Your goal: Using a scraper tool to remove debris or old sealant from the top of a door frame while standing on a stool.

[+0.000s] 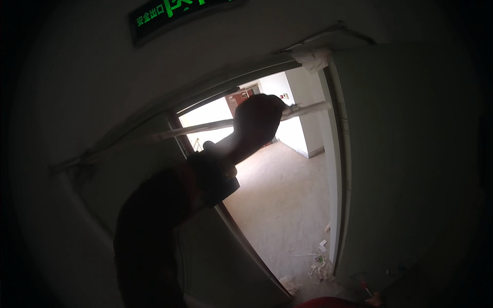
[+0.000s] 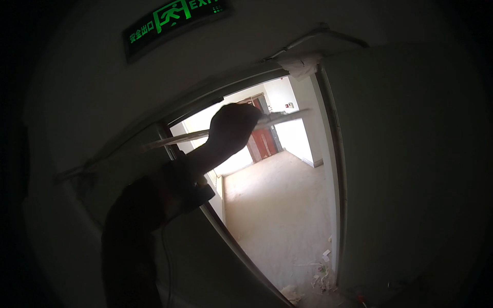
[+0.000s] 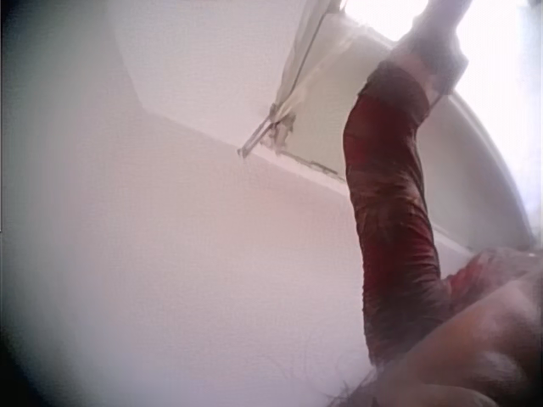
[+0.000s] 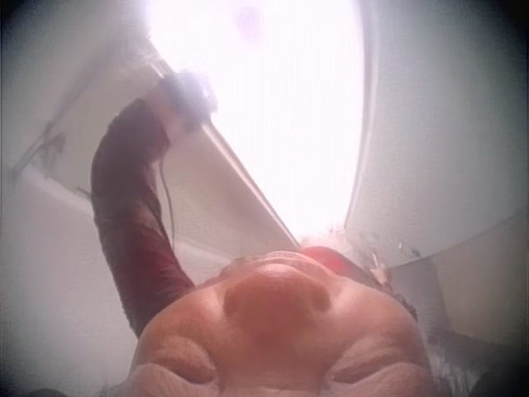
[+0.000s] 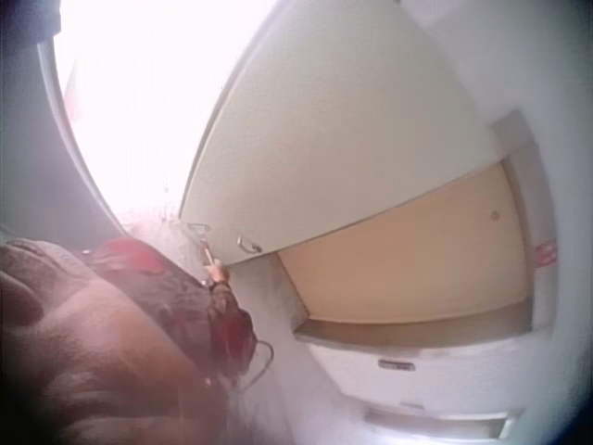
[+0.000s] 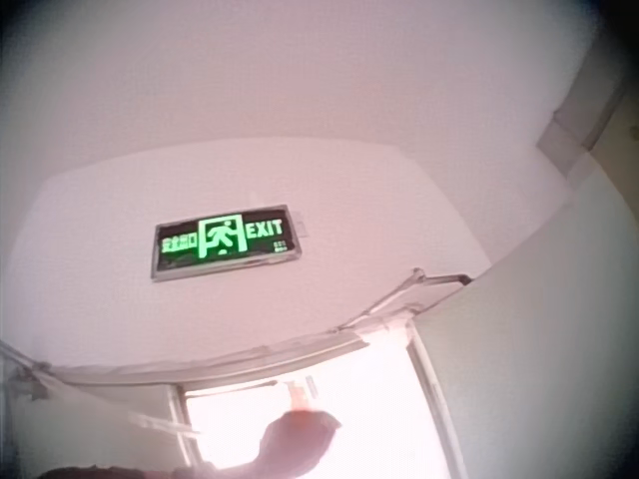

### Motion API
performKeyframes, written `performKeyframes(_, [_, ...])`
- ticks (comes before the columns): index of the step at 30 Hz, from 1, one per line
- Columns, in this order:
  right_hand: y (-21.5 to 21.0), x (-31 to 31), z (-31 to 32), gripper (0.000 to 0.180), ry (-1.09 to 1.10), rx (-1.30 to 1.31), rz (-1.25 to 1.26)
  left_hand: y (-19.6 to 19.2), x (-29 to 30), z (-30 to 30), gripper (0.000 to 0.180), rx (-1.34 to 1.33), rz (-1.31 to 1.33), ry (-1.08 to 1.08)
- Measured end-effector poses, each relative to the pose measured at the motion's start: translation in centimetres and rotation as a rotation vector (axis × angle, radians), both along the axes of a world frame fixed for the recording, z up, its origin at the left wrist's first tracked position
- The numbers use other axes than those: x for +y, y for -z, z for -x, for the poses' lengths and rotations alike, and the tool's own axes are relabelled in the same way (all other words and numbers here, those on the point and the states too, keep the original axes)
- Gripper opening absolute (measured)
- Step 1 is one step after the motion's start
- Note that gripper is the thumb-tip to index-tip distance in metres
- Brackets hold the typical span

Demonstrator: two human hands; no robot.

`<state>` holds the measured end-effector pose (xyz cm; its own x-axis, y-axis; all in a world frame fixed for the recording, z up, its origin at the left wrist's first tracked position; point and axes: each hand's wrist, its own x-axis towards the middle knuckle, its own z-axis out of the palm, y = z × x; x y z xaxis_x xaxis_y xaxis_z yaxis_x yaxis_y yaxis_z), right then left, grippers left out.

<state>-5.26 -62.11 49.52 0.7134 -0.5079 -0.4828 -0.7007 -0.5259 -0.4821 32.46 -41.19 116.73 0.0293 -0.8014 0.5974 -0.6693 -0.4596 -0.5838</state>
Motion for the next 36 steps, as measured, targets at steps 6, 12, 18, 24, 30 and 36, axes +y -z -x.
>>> performKeyframes(6, [-0.7, -3.1, -5.5, 0.040, -0.004, -0.040, 0.059, 11.6, 8.2, 2.1, 0.009, 0.451, -0.115, 0.054])
performKeyframes(12, [-5.5, -4.3, -12.8, 0.037, -0.109, -0.195, 0.057, 25.6, 20.0, 3.4, 0.014, 1.009, 0.110, 0.005])
performKeyframes(18, [-12.8, -4.9, -25.2, 0.034, -0.332, -0.536, 0.109, 34.9, 35.0, 8.3, 0.023, 0.944, 0.209, -0.767])
performKeyframes(24, [-45.2, 9.0, -36.6, 0.008, -0.511, -1.086, 0.059, 32.6, 39.8, 12.5, 0.015, 0.371, 0.350, -0.502])
performKeyframes(30, [-68.4, 22.1, -39.9, 0.017, -0.807, -1.398, -0.085, 22.1, 37.3, 12.2, 0.016, 0.483, 0.086, -0.199])
performKeyframes(36, [-78.4, 27.2, -43.5, 0.021, -1.160, -1.700, -0.189, 6.0, 41.6, 6.1, 0.011, 0.137, 0.758, -0.516])
